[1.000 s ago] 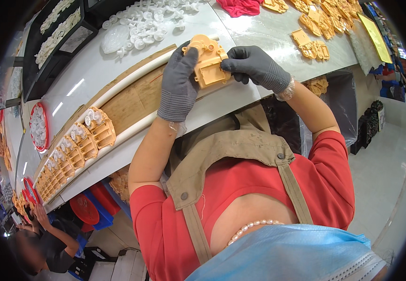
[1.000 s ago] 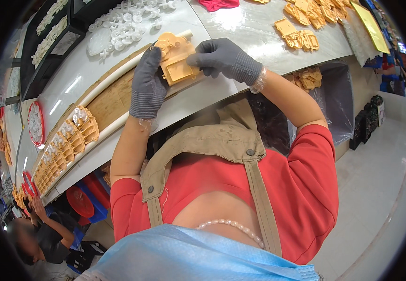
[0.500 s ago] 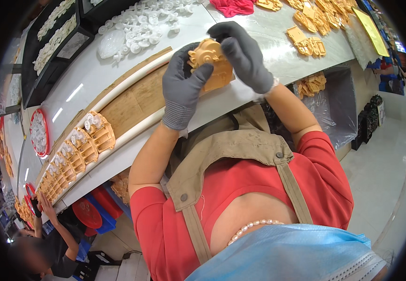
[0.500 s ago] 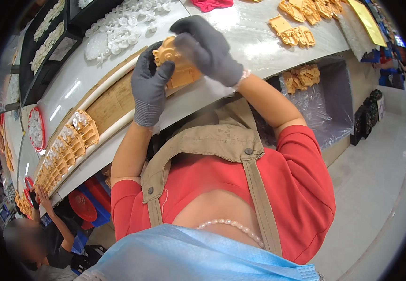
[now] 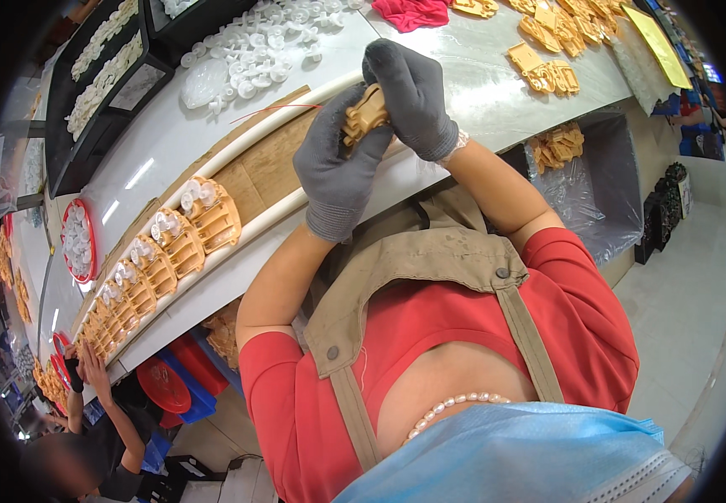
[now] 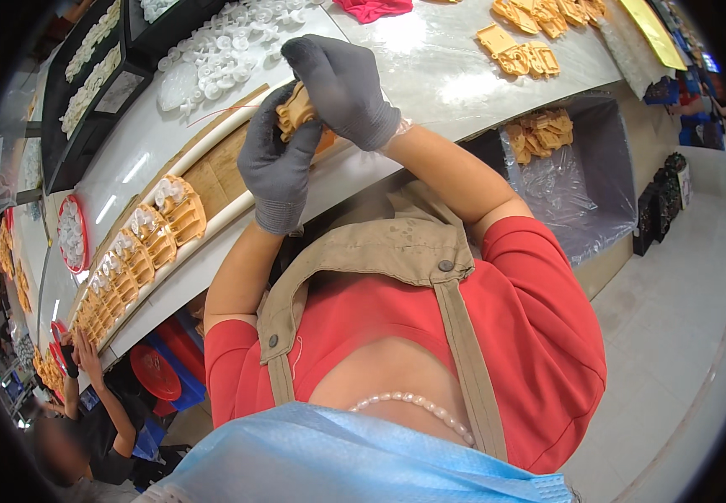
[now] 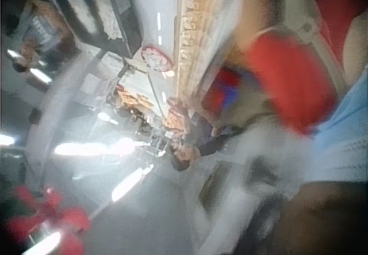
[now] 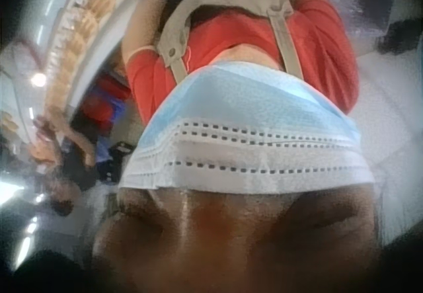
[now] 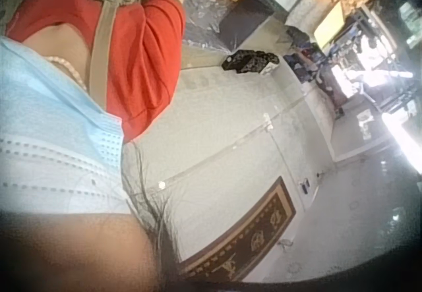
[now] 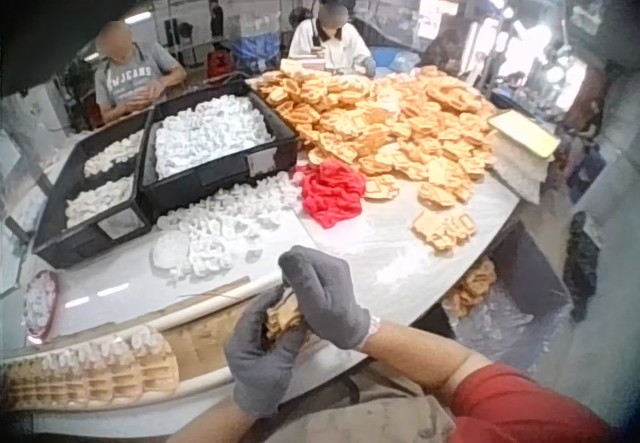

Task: Assembling small plastic components into toy vehicle chassis at a factory workbench.

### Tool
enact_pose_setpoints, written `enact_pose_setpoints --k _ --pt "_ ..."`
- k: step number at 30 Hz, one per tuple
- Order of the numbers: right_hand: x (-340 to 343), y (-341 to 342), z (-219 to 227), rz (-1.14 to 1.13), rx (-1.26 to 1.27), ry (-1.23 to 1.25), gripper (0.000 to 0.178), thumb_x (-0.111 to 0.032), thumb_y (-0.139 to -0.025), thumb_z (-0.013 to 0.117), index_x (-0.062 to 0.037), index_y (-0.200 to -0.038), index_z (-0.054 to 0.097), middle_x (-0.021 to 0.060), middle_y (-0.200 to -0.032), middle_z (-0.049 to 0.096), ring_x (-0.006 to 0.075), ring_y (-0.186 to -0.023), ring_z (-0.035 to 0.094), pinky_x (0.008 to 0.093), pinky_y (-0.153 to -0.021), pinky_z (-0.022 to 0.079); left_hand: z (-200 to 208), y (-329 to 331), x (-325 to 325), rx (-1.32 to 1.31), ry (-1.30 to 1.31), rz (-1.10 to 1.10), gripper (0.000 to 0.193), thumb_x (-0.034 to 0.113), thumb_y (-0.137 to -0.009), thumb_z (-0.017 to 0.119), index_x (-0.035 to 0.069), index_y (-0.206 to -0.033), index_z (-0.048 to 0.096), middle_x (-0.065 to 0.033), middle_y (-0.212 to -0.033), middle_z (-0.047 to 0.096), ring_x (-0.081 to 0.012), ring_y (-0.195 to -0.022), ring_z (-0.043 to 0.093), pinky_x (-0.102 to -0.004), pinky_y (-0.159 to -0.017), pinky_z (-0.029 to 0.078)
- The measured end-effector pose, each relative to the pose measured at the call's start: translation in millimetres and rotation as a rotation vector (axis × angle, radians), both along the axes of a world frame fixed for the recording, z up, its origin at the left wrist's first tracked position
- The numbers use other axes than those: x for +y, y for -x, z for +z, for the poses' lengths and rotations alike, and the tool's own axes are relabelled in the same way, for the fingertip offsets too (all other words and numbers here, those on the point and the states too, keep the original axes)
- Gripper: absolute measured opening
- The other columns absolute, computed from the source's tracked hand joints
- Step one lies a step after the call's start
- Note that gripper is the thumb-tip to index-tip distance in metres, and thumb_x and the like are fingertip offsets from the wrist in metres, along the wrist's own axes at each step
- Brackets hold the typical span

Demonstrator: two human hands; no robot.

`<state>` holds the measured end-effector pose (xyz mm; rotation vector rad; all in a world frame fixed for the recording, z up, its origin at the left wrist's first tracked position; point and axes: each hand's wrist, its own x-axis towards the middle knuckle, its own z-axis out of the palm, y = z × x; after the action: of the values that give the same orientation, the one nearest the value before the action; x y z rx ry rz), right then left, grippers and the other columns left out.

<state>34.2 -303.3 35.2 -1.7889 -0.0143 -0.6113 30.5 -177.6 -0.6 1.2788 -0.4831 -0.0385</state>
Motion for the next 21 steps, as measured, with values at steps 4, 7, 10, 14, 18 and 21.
enact_pose_setpoints --k 4,7,10,14,18,21 --pt "4.7 4.8 9.3 0.022 -0.089 0.058 0.033 -0.027 -0.091 0.047 0.0033 -0.084 0.058 0.0103 -0.068 0.057 0.0143 -0.063 0.051 0.0282 -0.06 0.044 17.3 0.6 9.4 0.14 0.093 -0.097 0.042 0.003 -0.077 0.07 -0.003 -0.115 0.053 -0.0095 -0.106 0.061 -0.0123 -0.092 0.059 -0.0251 -0.081 0.048" --pt "12.8 9.4 15.1 -0.037 0.003 0.07 0.035 -0.029 -0.091 0.048 0.0028 -0.078 0.055 0.0088 -0.066 0.055 0.0122 -0.062 0.048 0.0283 -0.059 0.042 26.1 3.2 10.7 0.057 -0.027 -0.041 0.041 0.003 -0.075 0.071 -0.003 -0.112 0.055 -0.0095 -0.103 0.062 -0.0128 -0.09 0.059 -0.0252 -0.08 0.048" --pt "19.7 9.1 9.2 -0.037 0.019 -0.132 0.041 -0.034 -0.092 0.048 0.0026 -0.075 0.054 0.0058 -0.065 0.054 0.0109 -0.062 0.046 0.0265 -0.057 0.04 15.4 5.0 8.3 -0.105 -0.109 0.074 0.038 0.003 -0.075 0.071 -0.003 -0.11 0.057 -0.0099 -0.101 0.063 -0.0134 -0.088 0.06 -0.0255 -0.079 0.048" --pt "16.4 6.7 5.1 0.001 0.072 -0.208 0.049 -0.042 -0.092 0.045 0.0018 -0.072 0.054 0.0029 -0.066 0.053 0.0086 -0.062 0.044 0.0241 -0.055 0.038 10.9 7.1 6.5 -0.188 -0.142 0.164 0.035 0.003 -0.074 0.071 -0.002 -0.107 0.059 -0.0104 -0.098 0.064 -0.0134 -0.087 0.061 -0.0258 -0.078 0.048" --pt "3.0 4.2 4.2 0.101 -0.084 -0.303 0.05 -0.045 -0.093 0.044 -0.0004 -0.074 0.055 0.0027 -0.068 0.053 0.0087 -0.063 0.045 0.0242 -0.055 0.037 18.3 6.2 5.5 -0.067 0.064 0.033 0.039 0.008 -0.077 0.07 -0.001 -0.112 0.056 -0.0098 -0.104 0.062 -0.0156 -0.093 0.059 -0.0272 -0.082 0.048" --pt "-12.3 10.8 -2.2 0.202 -0.038 -0.404 0.036 -0.036 -0.091 0.051 -0.002 -0.1 0.056 0.0045 -0.088 0.058 0.0102 -0.08 0.054 0.0245 -0.071 0.045 22.2 -5.9 12.9 0.122 0.373 -0.09 0.043 0.014 -0.082 0.066 0.001 -0.12 0.049 -0.0108 -0.114 0.056 -0.0186 -0.103 0.055 -0.0308 -0.089 0.046"
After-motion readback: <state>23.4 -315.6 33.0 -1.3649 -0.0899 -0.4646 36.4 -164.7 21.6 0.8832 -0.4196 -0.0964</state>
